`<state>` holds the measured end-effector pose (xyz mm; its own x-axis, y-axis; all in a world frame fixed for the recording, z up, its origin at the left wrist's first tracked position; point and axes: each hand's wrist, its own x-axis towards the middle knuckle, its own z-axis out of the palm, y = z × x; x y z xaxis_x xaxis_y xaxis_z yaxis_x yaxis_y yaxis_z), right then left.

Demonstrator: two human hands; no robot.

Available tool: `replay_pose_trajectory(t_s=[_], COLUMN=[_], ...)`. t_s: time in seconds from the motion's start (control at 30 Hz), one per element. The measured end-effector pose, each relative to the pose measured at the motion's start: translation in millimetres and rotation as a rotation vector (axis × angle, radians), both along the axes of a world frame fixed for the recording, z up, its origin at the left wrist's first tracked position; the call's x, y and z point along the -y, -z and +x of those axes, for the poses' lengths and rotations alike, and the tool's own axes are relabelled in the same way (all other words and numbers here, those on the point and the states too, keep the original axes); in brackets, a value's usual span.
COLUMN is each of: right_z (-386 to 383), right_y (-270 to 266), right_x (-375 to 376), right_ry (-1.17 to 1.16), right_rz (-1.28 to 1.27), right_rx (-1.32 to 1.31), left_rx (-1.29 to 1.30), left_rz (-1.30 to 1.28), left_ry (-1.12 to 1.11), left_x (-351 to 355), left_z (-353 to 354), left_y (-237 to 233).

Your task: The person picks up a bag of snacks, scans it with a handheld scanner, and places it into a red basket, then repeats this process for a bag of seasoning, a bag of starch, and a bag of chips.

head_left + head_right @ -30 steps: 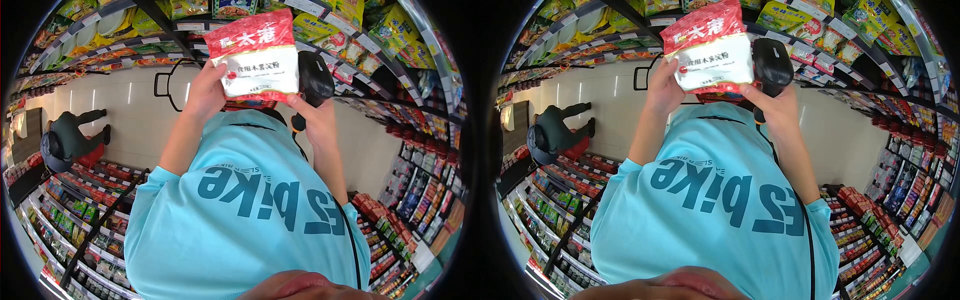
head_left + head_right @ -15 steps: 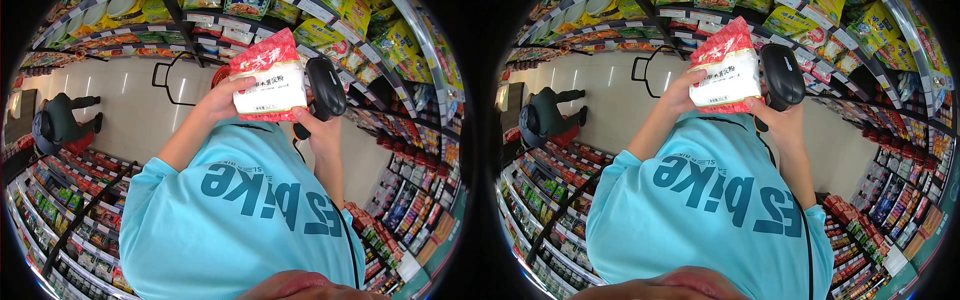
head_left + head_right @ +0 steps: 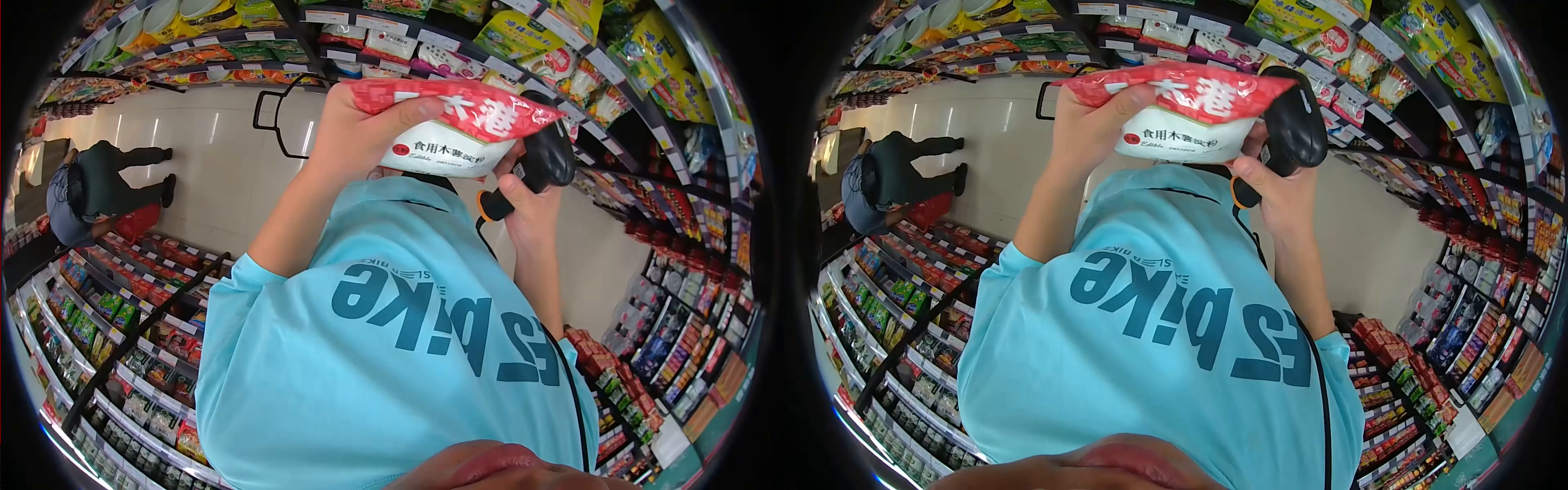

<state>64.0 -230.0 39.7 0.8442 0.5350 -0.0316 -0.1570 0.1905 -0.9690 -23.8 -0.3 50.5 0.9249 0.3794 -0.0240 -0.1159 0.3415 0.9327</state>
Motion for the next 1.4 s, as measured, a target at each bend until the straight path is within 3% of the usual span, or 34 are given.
replay_pose_trajectory(t_s=[0.13,0.17,0.27,0.4,0.47,0.7,0.77,0.9,1.1,1.17,1.4], right_z=[7.1,8.5,15.8,16.8,11.9,10.9,11.7,16.5,21.3,26.7,24.6], right_y=[-0.5,-8.2,-16.2,-16.5,-15.9,-5.9,-7.9,-8.1,-17.4,-21.7,-35.0], right_x=[21.0,26.7,49.9,76.7,90.7,128.2,133.8,146.2,138.5,136.5,121.7], right_ry=[0.119,0.074,0.048,-0.012,0.048,0.074,0.038,-0.012,-0.019,-0.013,0.031], right_rz=[0.119,0.128,0.134,0.208,0.19,0.142,0.169,0.132,0.131,0.109,0.1], right_rx=[0.002,-0.033,-0.123,-0.153,-0.194,-0.365,-0.442,-0.452,-0.319,-0.291,-0.215], left_rx=[0.091,0.062,0.105,0.056,-0.117,-0.284,-0.25,-0.212,-0.013,-0.017,0.024], left_rz=[0.118,0.278,0.401,0.404,0.206,0.207,0.047,0.086,0.077,0.272,0.387], left_ry=[0.139,0.227,0.246,0.266,0.191,0.127,0.205,0.272,0.225,0.103,0.027], left_x=[28.4,31.8,56.4,87.9,103.9,146.4,148.6,145.9,135.4,127.5,113.1], left_z=[4.3,5.6,11.2,8.8,6.3,0.6,-6.1,-18.8,-12.9,-12.8,-9.5], left_y=[-5.0,-10.0,-16.1,-16.7,-11.4,-8.7,2.2,24.9,14.6,13.2,-5.5])
